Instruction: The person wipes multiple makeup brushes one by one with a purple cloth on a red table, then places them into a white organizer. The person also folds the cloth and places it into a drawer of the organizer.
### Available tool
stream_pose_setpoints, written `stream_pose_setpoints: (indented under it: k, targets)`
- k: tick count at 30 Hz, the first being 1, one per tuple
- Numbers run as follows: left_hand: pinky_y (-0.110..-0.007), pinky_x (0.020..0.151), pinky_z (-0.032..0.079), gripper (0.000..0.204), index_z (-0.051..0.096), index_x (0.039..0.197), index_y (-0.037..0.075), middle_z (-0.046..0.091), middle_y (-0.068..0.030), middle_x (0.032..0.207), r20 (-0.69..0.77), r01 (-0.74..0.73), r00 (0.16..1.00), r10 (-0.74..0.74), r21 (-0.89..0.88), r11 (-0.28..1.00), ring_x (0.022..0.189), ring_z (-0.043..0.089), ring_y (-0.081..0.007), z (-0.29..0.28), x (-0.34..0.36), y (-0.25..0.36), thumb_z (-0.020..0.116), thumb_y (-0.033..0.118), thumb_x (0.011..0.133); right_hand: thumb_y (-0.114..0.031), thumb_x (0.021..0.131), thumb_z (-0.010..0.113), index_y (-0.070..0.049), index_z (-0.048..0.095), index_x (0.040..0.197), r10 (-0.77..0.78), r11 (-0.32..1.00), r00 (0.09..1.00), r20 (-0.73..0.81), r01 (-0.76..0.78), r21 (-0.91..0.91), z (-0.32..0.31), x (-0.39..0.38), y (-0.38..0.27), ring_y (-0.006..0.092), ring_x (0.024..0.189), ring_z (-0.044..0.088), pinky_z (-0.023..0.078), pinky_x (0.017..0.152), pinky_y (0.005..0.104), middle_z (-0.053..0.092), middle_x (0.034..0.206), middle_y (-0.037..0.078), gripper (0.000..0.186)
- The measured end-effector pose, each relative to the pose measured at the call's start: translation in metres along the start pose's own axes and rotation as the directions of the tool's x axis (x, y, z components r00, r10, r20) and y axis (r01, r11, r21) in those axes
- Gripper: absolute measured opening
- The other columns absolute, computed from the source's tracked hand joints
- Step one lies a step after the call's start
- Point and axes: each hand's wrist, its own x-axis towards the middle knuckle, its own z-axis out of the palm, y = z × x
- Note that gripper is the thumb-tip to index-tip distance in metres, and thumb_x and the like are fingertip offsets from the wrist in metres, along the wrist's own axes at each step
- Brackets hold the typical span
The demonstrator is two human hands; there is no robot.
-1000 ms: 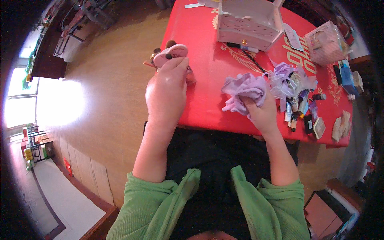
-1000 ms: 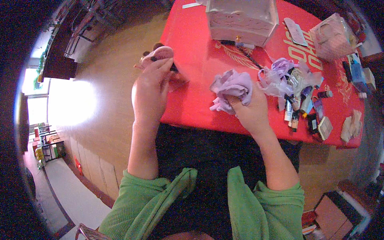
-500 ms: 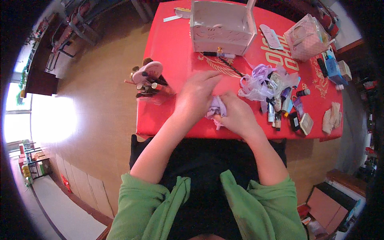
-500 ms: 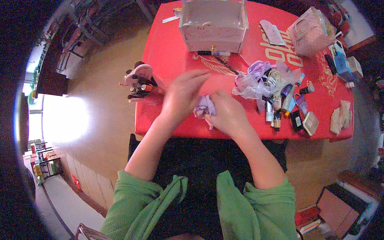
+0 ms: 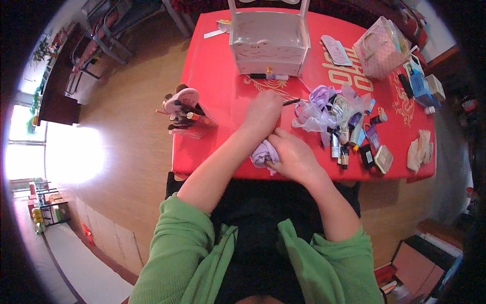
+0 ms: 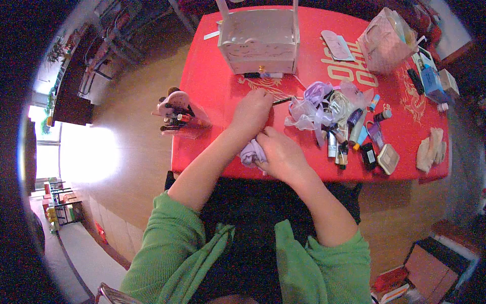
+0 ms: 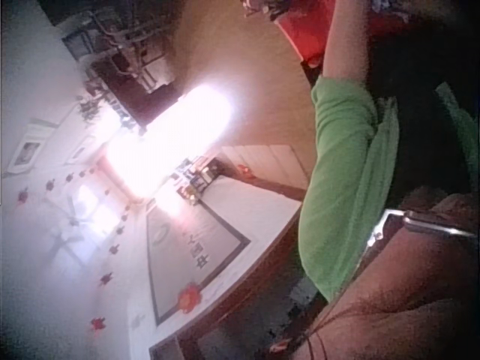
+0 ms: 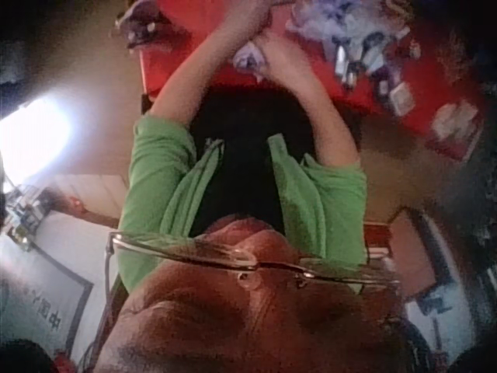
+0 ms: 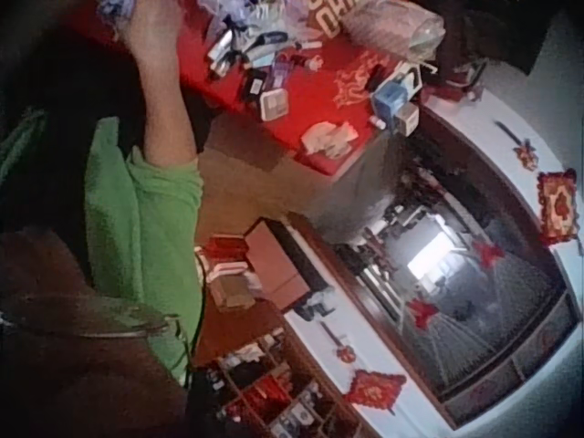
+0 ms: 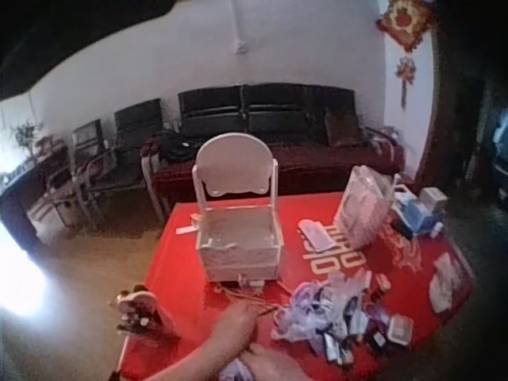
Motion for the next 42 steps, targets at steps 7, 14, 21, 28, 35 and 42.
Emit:
stream_pose_setpoints:
  k: [7, 14, 21, 28, 35, 42]
  targets:
    - [-0.031, 0.077, 0.051, 0.012, 0.063, 0.097, -0.003, 0.067, -0.0122, 0.092, 0.14, 0.327, 0.931, -0.338, -0.732, 0.597, 0.083, 0.063, -0.0201, -0.058, -0.054, 0.001, 0.062, 0.007, 0.091, -0.027, 0.082, 0.075, -0.003, 0.065, 0.108, 0.211, 0.953, 0.976, -0.062, -0.191, 0.234, -0.016, -0.003, 0.01, 0.0352, 0.1, 0.066, 0.052, 0.087, 0.0437, 0.067, 0.107, 0.017, 0.038]
    - [-0.024, 0.073, 0.045, 0.013, 0.063, 0.105, 0.003, 0.066, -0.0015, 0.093, 0.381, 0.413, 0.889, -0.256, -0.907, 0.082, 0.082, 0.058, -0.0092, -0.075, -0.098, 0.003, 0.063, 0.014, 0.096, -0.031, 0.091, 0.074, -0.001, 0.058, 0.122, 0.472, 0.156, 0.881, -0.036, -0.043, 0.987, -0.008, 0.013, 0.012, 0.016, 0.1, 0.065, 0.053, 0.086, 0.033, 0.067, 0.113, 0.007, 0.047]
    - [-0.024, 0.069, 0.047, 0.008, 0.063, 0.098, 0.001, 0.065, -0.0031, 0.086, 0.345, 0.394, 0.887, -0.308, -0.912, 0.112, 0.079, 0.058, -0.0079, -0.061, -0.1, 0.01, 0.065, 0.007, 0.095, -0.017, 0.087, 0.077, -0.003, 0.067, 0.106, 0.358, 0.65, 0.872, -0.334, 0.024, 0.76, 0.01, 0.027, -0.015, 0.0157, 0.091, 0.067, 0.053, 0.082, 0.0334, 0.071, 0.099, 0.006, 0.026]
    - [-0.025, 0.073, 0.049, 0.01, 0.063, 0.099, -0.002, 0.067, -0.0052, 0.088, 0.375, 0.401, 0.887, -0.268, -0.915, 0.047, 0.081, 0.061, -0.009, -0.073, -0.105, 0.006, 0.065, 0.007, 0.094, -0.014, 0.089, 0.075, -0.001, 0.066, 0.106, 0.54, 0.434, 0.804, -0.25, -0.012, 0.901, -0.013, 0.039, -0.008, 0.015, 0.088, 0.067, 0.053, 0.076, 0.0309, 0.071, 0.099, 0.006, 0.022]
    - [-0.027, 0.078, 0.051, 0.016, 0.064, 0.102, -0.001, 0.068, -0.0063, 0.093, 0.218, 0.302, 0.915, -0.339, -0.928, 0.218, 0.085, 0.063, -0.0121, -0.071, -0.109, -0.001, 0.065, 0.013, 0.096, -0.013, 0.089, 0.074, -0.002, 0.063, 0.111, 0.401, 0.456, 0.882, -0.249, 0.044, 0.889, 0.021, 0.041, -0.02, 0.0148, 0.091, 0.066, 0.053, 0.078, 0.0317, 0.069, 0.101, 0.005, 0.026]
    - [-0.028, 0.078, 0.051, 0.029, 0.066, 0.107, 0.001, 0.069, -0.006, 0.096, 0.615, 0.519, 0.764, -0.192, -0.764, -0.382, 0.087, 0.064, -0.0153, -0.077, -0.108, -0.005, 0.064, 0.028, 0.099, -0.021, 0.089, 0.077, -0.004, 0.063, 0.11, 0.431, 0.394, 0.859, -0.275, 0.095, 0.914, -0.004, 0.039, -0.001, 0.0137, 0.086, 0.066, 0.053, 0.067, 0.0273, 0.069, 0.097, 0.005, 0.03]
